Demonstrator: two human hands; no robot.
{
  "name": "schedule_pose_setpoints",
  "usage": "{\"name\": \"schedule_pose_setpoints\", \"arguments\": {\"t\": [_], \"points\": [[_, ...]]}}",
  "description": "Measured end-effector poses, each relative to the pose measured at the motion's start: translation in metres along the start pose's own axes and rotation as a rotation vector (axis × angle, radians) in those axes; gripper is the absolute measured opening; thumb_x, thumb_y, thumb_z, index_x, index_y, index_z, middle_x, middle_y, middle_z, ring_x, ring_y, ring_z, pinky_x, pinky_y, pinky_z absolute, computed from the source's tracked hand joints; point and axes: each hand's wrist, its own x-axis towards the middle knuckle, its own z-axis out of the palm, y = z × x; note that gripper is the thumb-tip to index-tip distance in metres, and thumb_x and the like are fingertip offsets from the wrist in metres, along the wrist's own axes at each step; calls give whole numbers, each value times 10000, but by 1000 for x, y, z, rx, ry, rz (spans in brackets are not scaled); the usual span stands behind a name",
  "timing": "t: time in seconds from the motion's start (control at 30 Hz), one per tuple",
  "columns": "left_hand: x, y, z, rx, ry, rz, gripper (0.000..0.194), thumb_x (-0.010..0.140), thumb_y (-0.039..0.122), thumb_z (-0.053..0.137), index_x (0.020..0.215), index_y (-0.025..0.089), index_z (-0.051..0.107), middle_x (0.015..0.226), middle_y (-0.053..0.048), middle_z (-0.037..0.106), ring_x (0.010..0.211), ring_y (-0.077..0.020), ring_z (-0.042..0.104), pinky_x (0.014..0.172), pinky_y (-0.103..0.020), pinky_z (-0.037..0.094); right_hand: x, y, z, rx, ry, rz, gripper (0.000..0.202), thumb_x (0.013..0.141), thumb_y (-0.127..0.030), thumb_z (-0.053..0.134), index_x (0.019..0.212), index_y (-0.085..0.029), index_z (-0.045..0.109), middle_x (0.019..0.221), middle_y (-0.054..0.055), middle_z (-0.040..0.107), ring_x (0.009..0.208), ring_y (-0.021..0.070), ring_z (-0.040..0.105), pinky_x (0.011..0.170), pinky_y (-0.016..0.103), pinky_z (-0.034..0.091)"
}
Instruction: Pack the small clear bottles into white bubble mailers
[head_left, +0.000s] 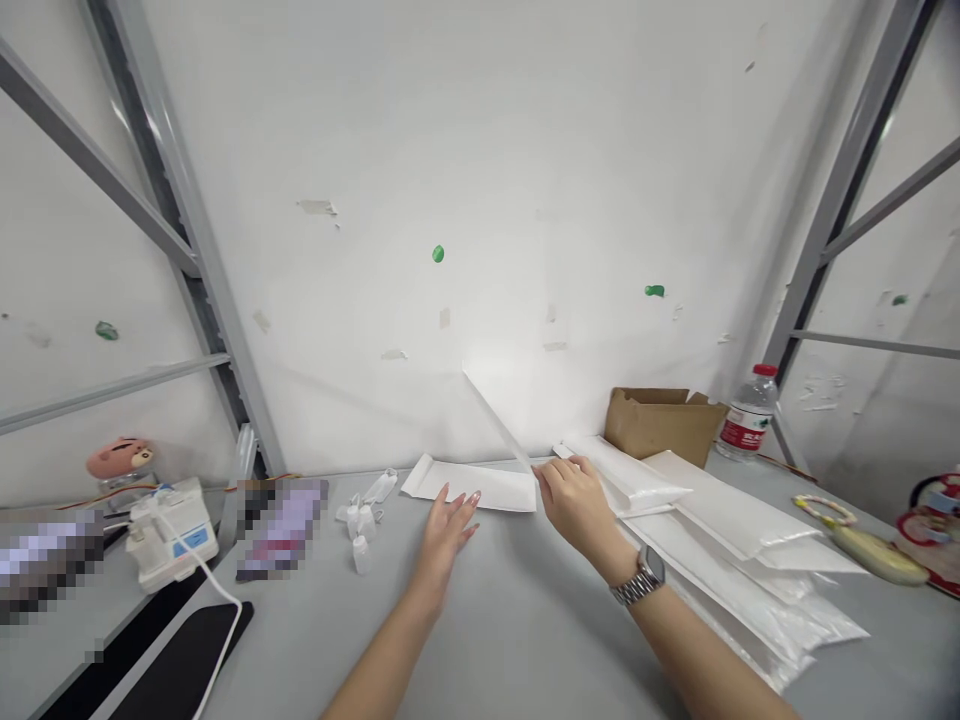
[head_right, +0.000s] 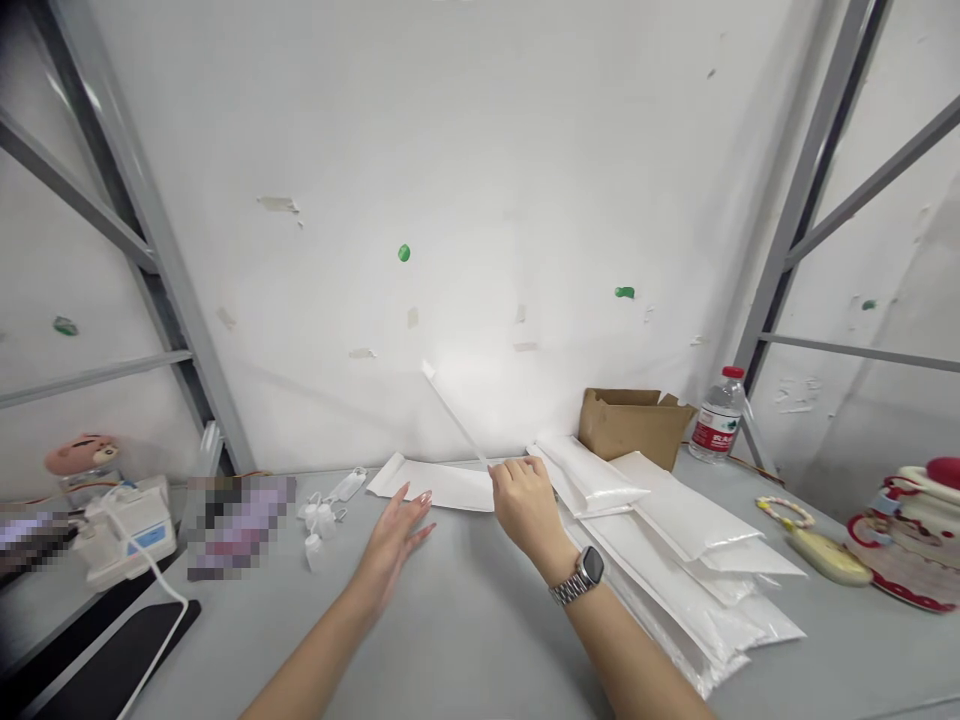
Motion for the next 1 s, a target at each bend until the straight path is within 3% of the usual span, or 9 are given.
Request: {"name": "schedule_pose_setpoints", "arguments": {"t": [0.13, 0.2, 0.37, 0.5, 0.6, 0.77, 0.87, 1.0], "points": [[1, 2, -4, -99, -47, -15, 861, 685, 342, 697, 1365, 265, 174, 1349, -129, 422, 1257, -211, 370, 918, -348, 423, -12, -24, -2, 198, 4, -59, 262, 886, -137, 353, 681, -157, 515, 624, 31, 555, 600, 136, 474, 728, 306, 320], [3, 2, -7, -110, -35, -8, 857, 675, 357, 701, 1357, 281, 188, 1333, -110, 445, 1250, -209, 379, 915, -358, 424, -17, -37, -5, 270, -15, -118, 245, 872, -125, 362, 675, -160, 502, 610, 21, 537, 578, 130, 448, 707, 300, 328], [7, 2, -10, -120, -46, 54, 521, 671, 398, 687, 1136, 269, 490, 1275, -71, 505, 1240, -237, 391, 914, -374, 419, -24, -53, -14, 354, -100, -343, 208, 838, -106, 369, 679, -163, 490, 605, 19, 516, 564, 131, 413, 636, 290, 328], [4, 12, -8, -248, 14, 109, 378, 715, 362, 654, 1056, 229, 559, 1189, -73, 574, 1199, -215, 448, 963, -332, 394, -29, -57, -18, 406, -175, -423, 128, 779, -122, 416, 690, -175, 491, 624, 21, 533, 561, 132, 416, 595, 277, 330], [2, 19, -5, -332, 1, 51, 331, 764, 365, 584, 1038, 179, 577, 1110, -104, 620, 1124, -235, 520, 930, -367, 438, -30, -64, -24, 446, -216, -488, 98, 747, -149, 448, 664, -187, 486, 603, 5, 529, 545, 121, 419, 576, 260, 336], [5, 12, -5, -395, 2, -113, 266, 749, 312, 586, 963, 154, 584, 945, -102, 670, 936, -229, 625, 842, -386, 497, -19, -61, -34, 297, -28, -607, 311, 838, -271, 447, 539, -188, 458, 490, -11, 466, 470, 114, 367, 512, 280, 279], [6, 8, -6, -423, 6, -116, 225, 727, 273, 608, 927, 173, 591, 852, -61, 677, 834, -208, 649, 809, -377, 511, -11, -49, -35, 172, 82, -568, 350, 859, -228, 443, 512, -182, 445, 466, -15, 425, 462, 114, 340, 495, 286, 235], [6, 9, -8, -429, -3, -117, 262, 731, 277, 596, 969, 167, 599, 869, -55, 671, 787, -179, 648, 784, -336, 520, -11, -39, -23, 166, 105, -469, 361, 873, -183, 415, 512, -183, 423, 467, -27, 397, 456, 106, 302, 499, 283, 223]]}}
